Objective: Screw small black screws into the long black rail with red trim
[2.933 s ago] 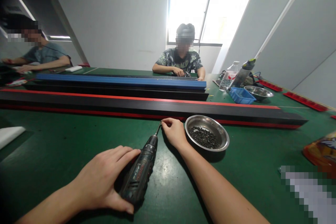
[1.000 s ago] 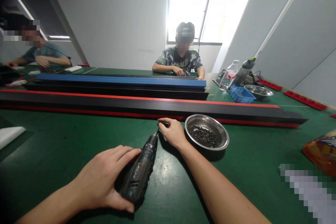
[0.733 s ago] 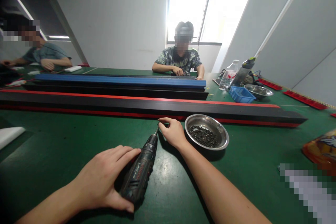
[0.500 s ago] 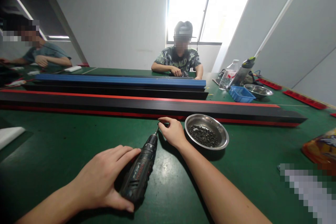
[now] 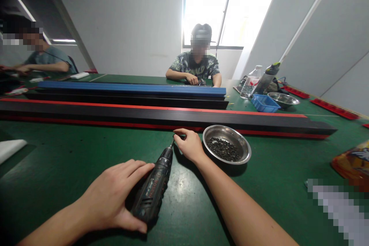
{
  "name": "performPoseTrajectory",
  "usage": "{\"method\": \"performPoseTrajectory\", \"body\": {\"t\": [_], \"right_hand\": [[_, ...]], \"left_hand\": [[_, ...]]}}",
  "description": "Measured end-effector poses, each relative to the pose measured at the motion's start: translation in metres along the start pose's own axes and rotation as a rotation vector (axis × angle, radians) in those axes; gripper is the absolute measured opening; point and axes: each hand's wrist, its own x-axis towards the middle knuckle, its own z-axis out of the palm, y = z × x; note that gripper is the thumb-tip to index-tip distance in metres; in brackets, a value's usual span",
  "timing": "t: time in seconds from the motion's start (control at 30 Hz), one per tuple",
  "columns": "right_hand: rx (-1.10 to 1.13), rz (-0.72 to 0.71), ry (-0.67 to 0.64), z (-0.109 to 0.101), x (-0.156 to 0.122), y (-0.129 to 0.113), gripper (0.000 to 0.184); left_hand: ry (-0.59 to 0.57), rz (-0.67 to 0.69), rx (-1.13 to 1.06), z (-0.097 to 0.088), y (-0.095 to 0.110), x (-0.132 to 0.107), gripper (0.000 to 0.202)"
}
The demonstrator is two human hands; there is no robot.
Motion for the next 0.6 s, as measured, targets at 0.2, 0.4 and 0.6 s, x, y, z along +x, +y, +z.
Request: {"method": "performPoseTrajectory", "body": {"t": [0.2, 0.4, 0.6], "right_hand": [[0.015, -0.004, -0.001, 0.0, 0.0001, 0.0003, 0.022], [0.012, 0.008, -0.007, -0.0008, -0.0003, -0.0015, 0.023], [0.009, 0.017, -0.01, -0.0016, -0.0006, -0.0033, 0.023]], "left_hand": [[0.0, 0.0, 0.003, 0.0004, 0.0001, -0.0011, 0.115], [0.005, 0.003, 0.004, 0.0006, -0.0004, -0.002, 0.116], [0.006, 0.005, 0.011, 0.0021, -0.0013, -0.0017, 0.116]]}}
